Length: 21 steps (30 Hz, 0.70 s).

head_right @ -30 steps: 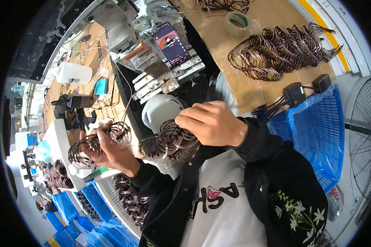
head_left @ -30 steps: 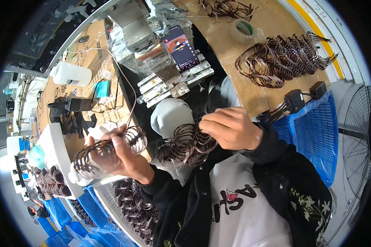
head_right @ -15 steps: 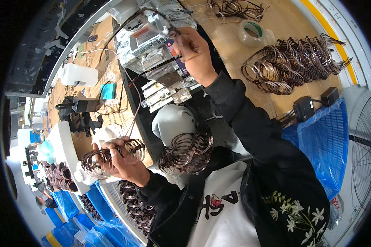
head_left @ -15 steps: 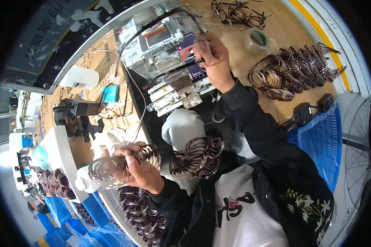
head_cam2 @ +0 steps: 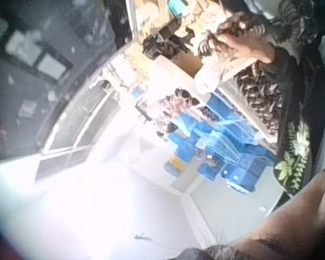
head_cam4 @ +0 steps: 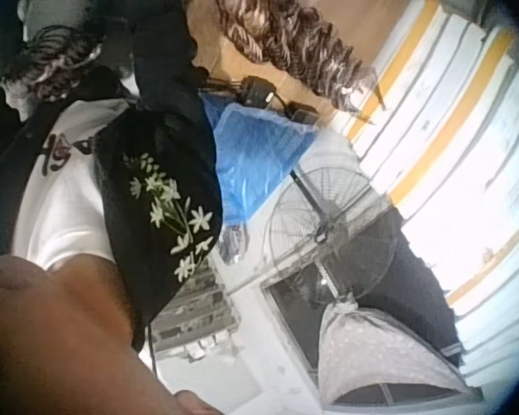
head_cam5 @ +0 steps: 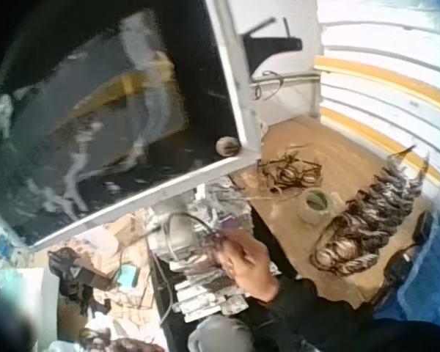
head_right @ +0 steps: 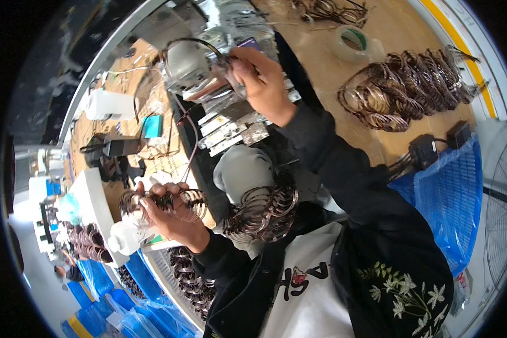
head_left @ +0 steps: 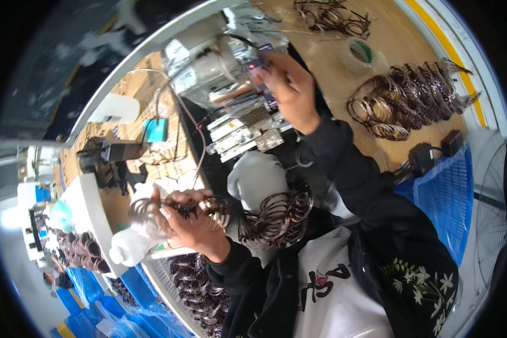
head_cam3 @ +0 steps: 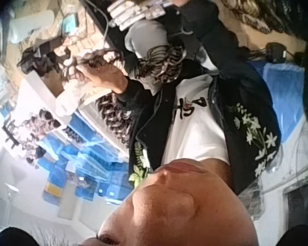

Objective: The person repeatedly picks up coiled wire assemblies from a white bin, connects them to a testing fixture on the table, and returns them to the bin. The process is repeated for multiple units throughout the clip.

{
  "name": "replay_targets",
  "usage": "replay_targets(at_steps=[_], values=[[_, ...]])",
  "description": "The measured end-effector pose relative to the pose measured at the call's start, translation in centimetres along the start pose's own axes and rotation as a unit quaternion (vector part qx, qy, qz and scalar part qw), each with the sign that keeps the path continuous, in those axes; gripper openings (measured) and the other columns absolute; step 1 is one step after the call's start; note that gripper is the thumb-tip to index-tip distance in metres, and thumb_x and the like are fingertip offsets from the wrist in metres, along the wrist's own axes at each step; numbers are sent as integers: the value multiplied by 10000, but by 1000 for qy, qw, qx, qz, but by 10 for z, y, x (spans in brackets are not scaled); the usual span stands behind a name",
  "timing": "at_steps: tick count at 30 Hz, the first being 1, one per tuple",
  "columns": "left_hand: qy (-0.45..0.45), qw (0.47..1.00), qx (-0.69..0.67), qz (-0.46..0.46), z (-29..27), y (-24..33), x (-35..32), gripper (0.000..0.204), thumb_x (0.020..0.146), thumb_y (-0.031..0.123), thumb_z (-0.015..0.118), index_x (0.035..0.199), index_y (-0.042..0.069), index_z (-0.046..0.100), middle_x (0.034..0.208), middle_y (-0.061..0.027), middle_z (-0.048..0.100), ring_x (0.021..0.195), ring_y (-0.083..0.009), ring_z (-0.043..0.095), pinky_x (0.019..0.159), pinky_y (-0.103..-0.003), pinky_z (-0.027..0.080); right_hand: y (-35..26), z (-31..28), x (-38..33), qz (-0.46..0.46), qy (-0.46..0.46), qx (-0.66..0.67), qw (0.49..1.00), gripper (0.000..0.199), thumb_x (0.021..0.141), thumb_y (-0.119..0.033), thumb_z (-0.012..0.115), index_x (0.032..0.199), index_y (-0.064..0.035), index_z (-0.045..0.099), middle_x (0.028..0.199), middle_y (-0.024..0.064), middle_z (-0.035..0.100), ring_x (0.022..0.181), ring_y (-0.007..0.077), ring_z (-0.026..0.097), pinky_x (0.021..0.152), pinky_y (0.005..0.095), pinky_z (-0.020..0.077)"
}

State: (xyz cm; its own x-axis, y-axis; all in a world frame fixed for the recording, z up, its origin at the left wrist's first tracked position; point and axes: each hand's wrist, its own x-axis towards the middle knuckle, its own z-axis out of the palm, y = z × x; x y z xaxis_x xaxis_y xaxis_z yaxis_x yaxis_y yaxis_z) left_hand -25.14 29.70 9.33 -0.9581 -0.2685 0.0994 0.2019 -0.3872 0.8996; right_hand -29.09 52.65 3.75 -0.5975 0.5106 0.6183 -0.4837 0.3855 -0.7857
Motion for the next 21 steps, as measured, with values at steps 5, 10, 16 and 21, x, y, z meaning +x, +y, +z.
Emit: replay_targets(at_steps=[5, 10, 16, 21], values=[[-50, 994, -8, -94, 8, 17, -1, 862, 778, 767, 331, 1192, 17, 430, 719, -94, 510, 583, -218, 532, 532, -394, 506, -56, -15, -37, -132, -63, 67, 987, 229, 814, 68, 489, 1004, -25, 577, 763, 85, 603, 531, 144, 481, 483, 253, 392], [-137, 963, -165, -162, 27, 18, -12, 1047, 668, 880, 228, 1152, -17, 465, 759, -112, 533, 610, -229, 543, 536, -356, 493, -83, -4, -60, -156, -68, -50, 984, 301, 726, 127, 458, 963, 11, 602, 641, 80, 544, 503, 145, 492, 458, 248, 393], [-220, 975, -17, 35, 36, 15, -37, 772, 744, -23, 685, 1357, 35, 220, 993, -112, 539, 891, -193, 571, 818, -308, 470, -106, 0, -76, -62, -121, -51, 989, 293, 741, 112, 500, 994, 9, 605, 703, 137, 579, 567, 254, 572, 511, 308, 448], [-185, 980, -38, 57, 29, 11, -36, 693, 762, -8, 666, 1324, 35, 263, 940, -92, 511, 868, -217, 577, 787, -405, 513, -110, -39, -72, 34, -246, -65, 966, 270, 769, -94, 693, 1028, -52, 629, 995, 108, 581, 747, 217, 635, 613, 290, 516]])
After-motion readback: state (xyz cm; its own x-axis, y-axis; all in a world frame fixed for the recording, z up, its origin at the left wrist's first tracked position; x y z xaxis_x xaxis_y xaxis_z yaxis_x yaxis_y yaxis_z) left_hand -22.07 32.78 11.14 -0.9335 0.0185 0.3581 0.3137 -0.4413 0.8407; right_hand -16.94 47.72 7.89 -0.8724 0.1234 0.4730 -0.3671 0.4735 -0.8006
